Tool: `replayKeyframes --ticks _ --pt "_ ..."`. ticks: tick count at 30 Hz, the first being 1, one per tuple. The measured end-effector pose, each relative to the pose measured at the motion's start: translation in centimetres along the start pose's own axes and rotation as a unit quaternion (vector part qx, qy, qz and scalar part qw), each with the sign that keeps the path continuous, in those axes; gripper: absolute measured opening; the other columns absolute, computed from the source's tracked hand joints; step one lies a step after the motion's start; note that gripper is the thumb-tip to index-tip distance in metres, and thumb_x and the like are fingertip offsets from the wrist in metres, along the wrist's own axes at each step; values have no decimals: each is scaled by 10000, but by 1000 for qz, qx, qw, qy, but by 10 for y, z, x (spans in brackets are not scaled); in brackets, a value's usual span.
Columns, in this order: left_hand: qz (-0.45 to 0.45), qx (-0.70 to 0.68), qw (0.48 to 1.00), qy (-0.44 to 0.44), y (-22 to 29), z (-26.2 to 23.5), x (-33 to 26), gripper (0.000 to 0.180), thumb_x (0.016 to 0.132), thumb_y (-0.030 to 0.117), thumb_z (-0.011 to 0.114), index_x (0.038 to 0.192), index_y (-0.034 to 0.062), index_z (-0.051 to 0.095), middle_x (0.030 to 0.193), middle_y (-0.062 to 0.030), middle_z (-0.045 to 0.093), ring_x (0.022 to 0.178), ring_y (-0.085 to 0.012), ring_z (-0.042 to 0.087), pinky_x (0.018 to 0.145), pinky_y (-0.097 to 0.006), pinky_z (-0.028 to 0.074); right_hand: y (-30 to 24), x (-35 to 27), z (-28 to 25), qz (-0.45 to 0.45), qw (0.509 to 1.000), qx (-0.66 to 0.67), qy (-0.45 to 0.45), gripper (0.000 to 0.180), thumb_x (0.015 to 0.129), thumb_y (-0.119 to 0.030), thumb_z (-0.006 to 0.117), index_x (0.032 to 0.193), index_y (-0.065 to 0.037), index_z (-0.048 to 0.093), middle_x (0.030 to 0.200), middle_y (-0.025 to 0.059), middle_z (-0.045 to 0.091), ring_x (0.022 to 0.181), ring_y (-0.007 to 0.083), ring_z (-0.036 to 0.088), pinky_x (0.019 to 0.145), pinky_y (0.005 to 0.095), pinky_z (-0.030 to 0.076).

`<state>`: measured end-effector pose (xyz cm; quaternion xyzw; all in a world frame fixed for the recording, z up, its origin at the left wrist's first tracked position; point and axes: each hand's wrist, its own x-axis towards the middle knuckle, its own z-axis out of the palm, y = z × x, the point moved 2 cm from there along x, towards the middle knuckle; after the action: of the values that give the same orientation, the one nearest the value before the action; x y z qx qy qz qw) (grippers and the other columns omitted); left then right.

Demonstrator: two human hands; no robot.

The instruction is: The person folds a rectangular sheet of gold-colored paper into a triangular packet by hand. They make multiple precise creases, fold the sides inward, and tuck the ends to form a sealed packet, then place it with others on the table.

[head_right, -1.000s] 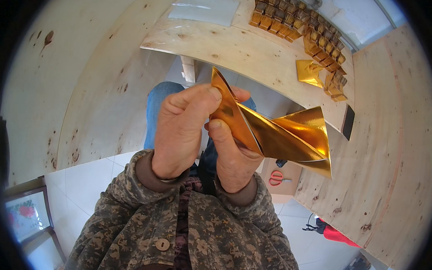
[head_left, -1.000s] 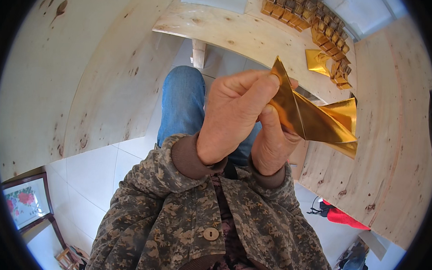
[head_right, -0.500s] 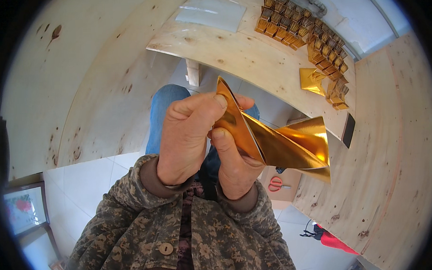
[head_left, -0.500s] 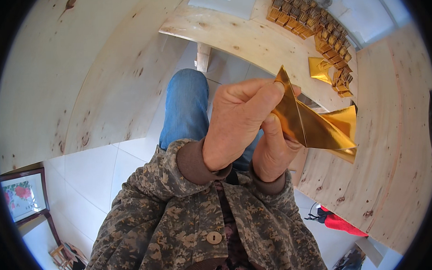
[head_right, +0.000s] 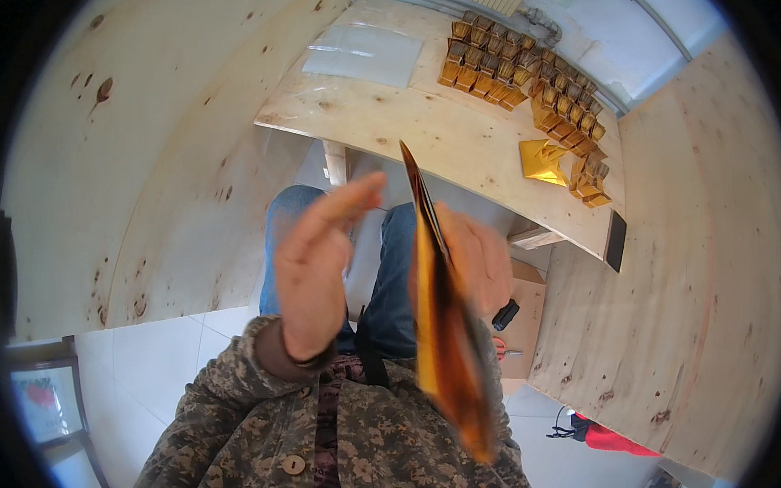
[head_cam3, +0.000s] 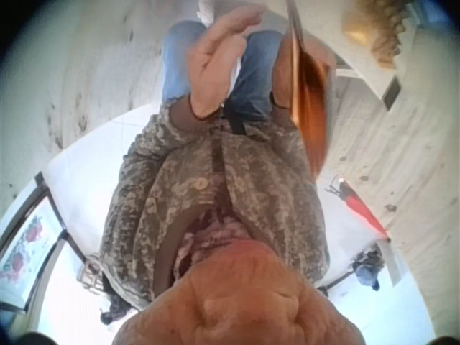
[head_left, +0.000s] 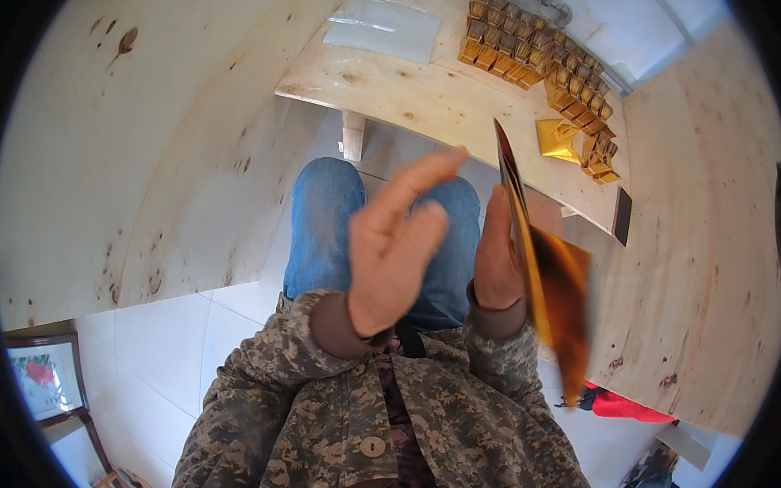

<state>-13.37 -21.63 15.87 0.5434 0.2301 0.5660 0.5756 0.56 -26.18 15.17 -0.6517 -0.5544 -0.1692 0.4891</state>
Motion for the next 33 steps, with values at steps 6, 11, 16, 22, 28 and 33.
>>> replayKeyframes --ticks 6,11,16,22,28,33 --pt "-112 -66 988 -87 -20 28 -28 886 776 179 791 1524 -10 357 1490 -211 462 1365 -379 467 1137 -429 354 -6 16 -4 -89 996 -18 -15 357 718 -144 742 1055 -28 753 926 106 711 783 287 677 661 364 511" --pt "6 20 998 -61 -25 26 -16 889 814 295 842 1507 -2 371 1400 -194 515 1327 -332 495 1089 -413 409 -11 4 2 18 995 -3 -99 419 757 -185 696 1151 -44 729 1077 84 694 835 261 663 736 364 502" --pt "-42 22 997 -63 -13 13 -20 606 977 221 692 1471 -4 424 1377 -153 556 1256 -215 543 1008 -327 480 -20 4 7 -122 988 -84 -37 392 829 -127 650 1204 -19 689 1207 139 651 936 296 650 778 397 489" --pt "-48 -201 978 14 -14 8 -15 435 991 90 629 1400 -12 520 1338 -102 603 1211 -185 586 1028 -318 480 -28 0 6 -123 989 -71 -36 473 772 -59 706 1241 -2 680 1215 176 652 968 327 650 802 404 484" --pt "-45 -136 988 -63 -12 -1 -11 754 894 72 741 1528 44 334 1419 -121 534 1317 -182 507 1102 -352 434 -29 -4 1 -111 990 -76 -34 478 742 -34 724 1217 -1 692 1201 166 658 956 317 652 801 401 485" --pt "-4 -59 997 -51 -10 -2 -10 691 901 68 738 1495 23 389 1385 -120 573 1270 -178 554 1036 -339 484 -29 -1 0 -96 991 -80 -38 422 741 -46 739 1160 -2 711 1181 140 662 899 305 640 768 399 480"
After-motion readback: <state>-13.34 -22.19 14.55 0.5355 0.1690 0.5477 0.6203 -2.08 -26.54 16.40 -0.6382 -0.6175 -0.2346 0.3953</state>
